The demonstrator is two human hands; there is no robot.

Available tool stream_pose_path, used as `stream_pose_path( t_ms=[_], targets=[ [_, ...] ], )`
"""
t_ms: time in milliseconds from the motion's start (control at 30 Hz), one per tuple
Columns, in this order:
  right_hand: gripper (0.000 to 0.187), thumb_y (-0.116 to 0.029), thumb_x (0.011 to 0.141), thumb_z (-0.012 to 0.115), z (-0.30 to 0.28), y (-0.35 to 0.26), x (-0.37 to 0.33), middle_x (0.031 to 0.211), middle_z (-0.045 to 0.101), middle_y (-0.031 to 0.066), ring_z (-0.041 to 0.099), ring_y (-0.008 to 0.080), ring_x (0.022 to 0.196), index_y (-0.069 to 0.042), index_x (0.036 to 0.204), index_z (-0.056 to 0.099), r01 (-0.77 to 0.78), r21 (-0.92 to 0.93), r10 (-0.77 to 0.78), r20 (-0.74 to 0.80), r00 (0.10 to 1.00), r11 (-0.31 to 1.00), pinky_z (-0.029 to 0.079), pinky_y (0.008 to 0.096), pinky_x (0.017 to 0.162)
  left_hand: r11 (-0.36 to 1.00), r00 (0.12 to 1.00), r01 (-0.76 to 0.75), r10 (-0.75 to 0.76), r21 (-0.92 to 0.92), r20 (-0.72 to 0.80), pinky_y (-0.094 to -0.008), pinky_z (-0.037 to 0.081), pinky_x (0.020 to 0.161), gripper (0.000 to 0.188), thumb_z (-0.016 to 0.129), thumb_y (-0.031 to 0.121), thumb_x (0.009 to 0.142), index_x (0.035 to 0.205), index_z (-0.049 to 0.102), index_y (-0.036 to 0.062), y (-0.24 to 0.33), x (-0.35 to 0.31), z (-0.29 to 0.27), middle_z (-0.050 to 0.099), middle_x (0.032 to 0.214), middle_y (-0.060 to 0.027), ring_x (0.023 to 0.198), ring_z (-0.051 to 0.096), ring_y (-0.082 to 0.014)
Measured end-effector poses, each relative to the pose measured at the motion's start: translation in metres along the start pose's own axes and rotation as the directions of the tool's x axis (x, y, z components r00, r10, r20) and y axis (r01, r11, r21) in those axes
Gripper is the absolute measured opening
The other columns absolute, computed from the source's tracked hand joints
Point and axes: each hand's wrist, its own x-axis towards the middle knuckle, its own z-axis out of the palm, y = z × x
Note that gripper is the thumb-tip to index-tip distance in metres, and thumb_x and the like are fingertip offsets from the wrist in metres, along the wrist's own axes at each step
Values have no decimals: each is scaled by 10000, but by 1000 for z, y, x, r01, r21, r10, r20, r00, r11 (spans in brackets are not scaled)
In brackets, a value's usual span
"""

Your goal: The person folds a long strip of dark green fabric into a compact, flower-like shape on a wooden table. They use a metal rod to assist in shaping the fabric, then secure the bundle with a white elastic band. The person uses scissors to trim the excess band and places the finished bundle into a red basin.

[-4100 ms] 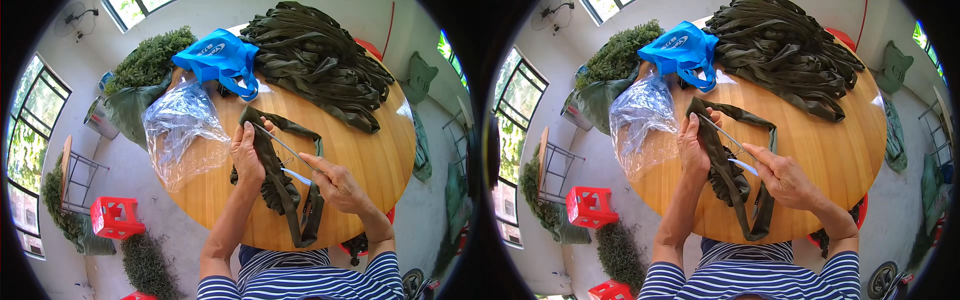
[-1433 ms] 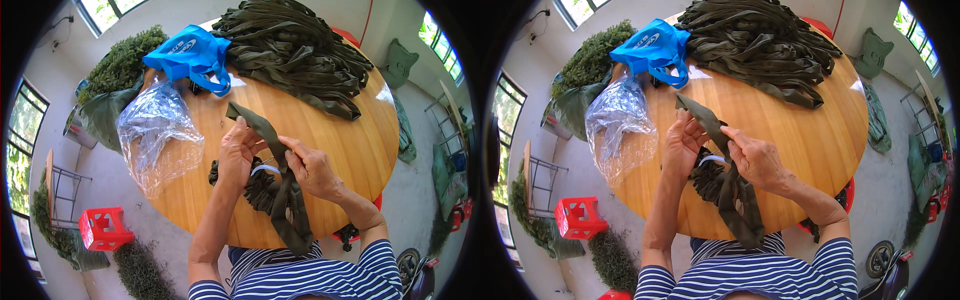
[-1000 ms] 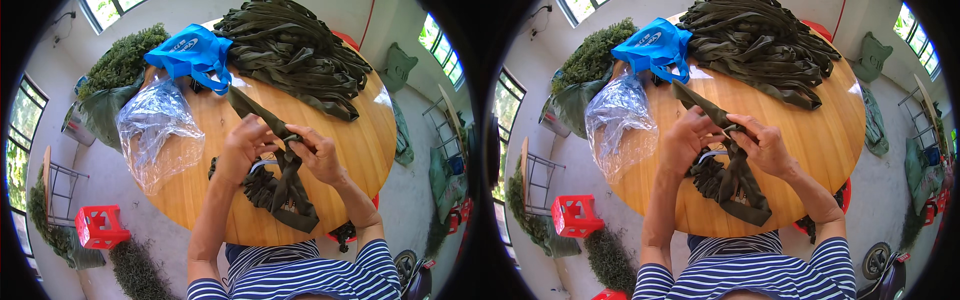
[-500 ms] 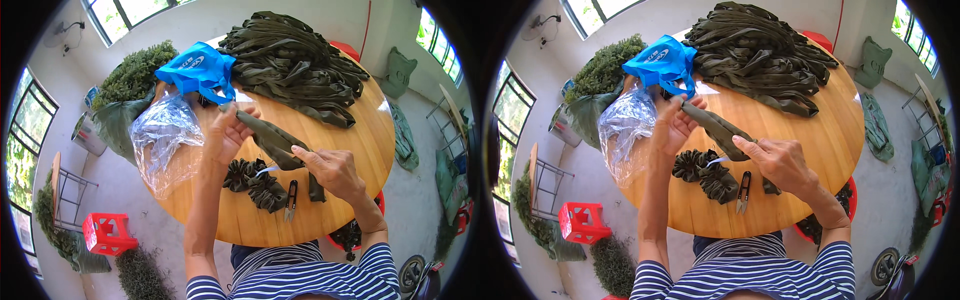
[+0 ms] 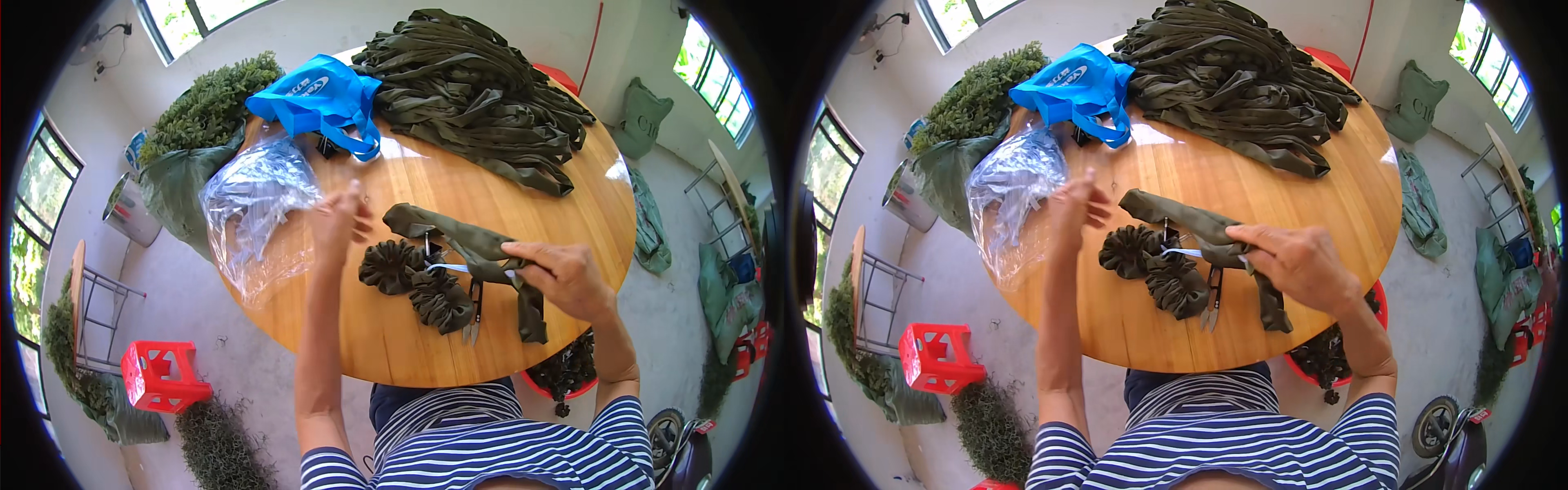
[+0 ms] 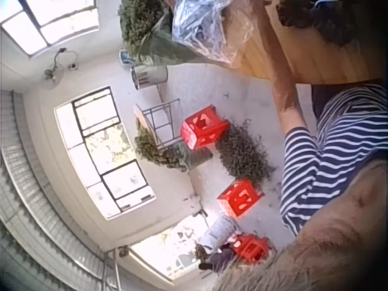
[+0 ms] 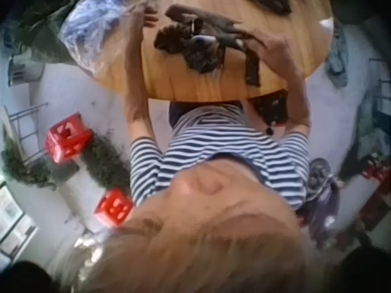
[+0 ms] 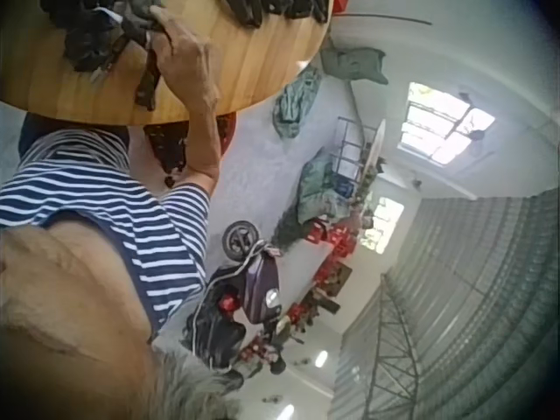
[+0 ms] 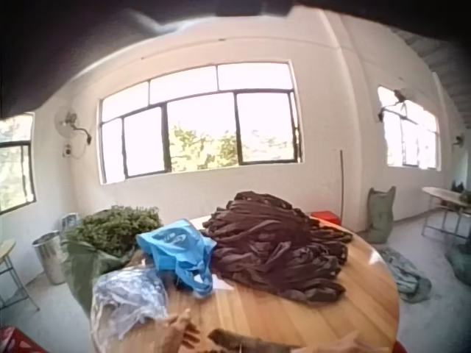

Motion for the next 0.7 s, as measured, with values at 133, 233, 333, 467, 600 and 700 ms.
stream_pose_path(
  t_ms=[133, 233, 333, 467, 600, 700],
  targets=[
    [299, 18, 791, 582, -35, -3, 15, 758, 642, 31, 626, 96, 695, -44, 1083, 599, -281, 287, 235, 185, 954, 916, 479, 208, 591, 816, 842, -242, 445, -524, 305, -378, 469, 833, 412, 481, 187, 835, 1189, 467, -24, 0, 33, 1, 545, 1135, -182, 1049, 542, -263],
    [273, 22, 813, 576, -47, 9, 17, 724, 605, -5, 515, 32, 577, -20, 1082, 596, -308, 447, 259, 169, 951, 840, 404, 174, 497, 722, 564, 81, 535, -687, 629, -372, 386, 943, 418, 416, 80, 781, 1179, 466, -38, 12, 32, 26, 562, 1099, -168, 1058, 536, -269],
    [266, 22, 807, 588, -54, 13, 17, 668, 577, -11, 419, 9, 487, -11, 1071, 598, -329, 486, 297, 144, 944, 810, 319, 170, 422, 757, 227, 151, 600, -636, 767, -383, 393, 939, 329, 440, 84, 788, 1083, 524, -36, 14, 36, 32, 613, 958, -150, 993, 571, -272],
    [260, 14, 807, 594, -56, 26, 14, 592, 530, -26, 402, 12, 463, -6, 1066, 602, -355, 481, 324, 150, 934, 802, 291, 183, 403, 787, 349, 127, 535, -604, 770, -376, 474, 843, 142, 556, 47, 743, 878, 559, 3, 14, 27, 19, 619, 791, -110, 805, 625, -236],
    [256, 25, 803, 581, -55, 29, 11, 602, 531, -31, 408, 9, 476, -9, 1055, 611, -408, 428, 354, 204, 913, 806, 306, 181, 421, 754, 669, -657, 585, -3, 460, -388, 449, 593, 144, 677, 108, 714, 711, 540, 65, 35, 31, 8, 553, 644, -36, 626, 576, -176],
    [266, 33, 798, 567, -32, 27, 9, 624, 533, -38, 422, 2, 510, -19, 1055, 614, -396, 384, 376, 129, 918, 834, 325, 180, 442, 401, 512, -681, 859, 613, 7, -395, 400, 552, 237, 679, 157, 697, 657, 474, 44, 40, 20, 26, 528, 619, -86, 585, 537, -261]
  ],
)
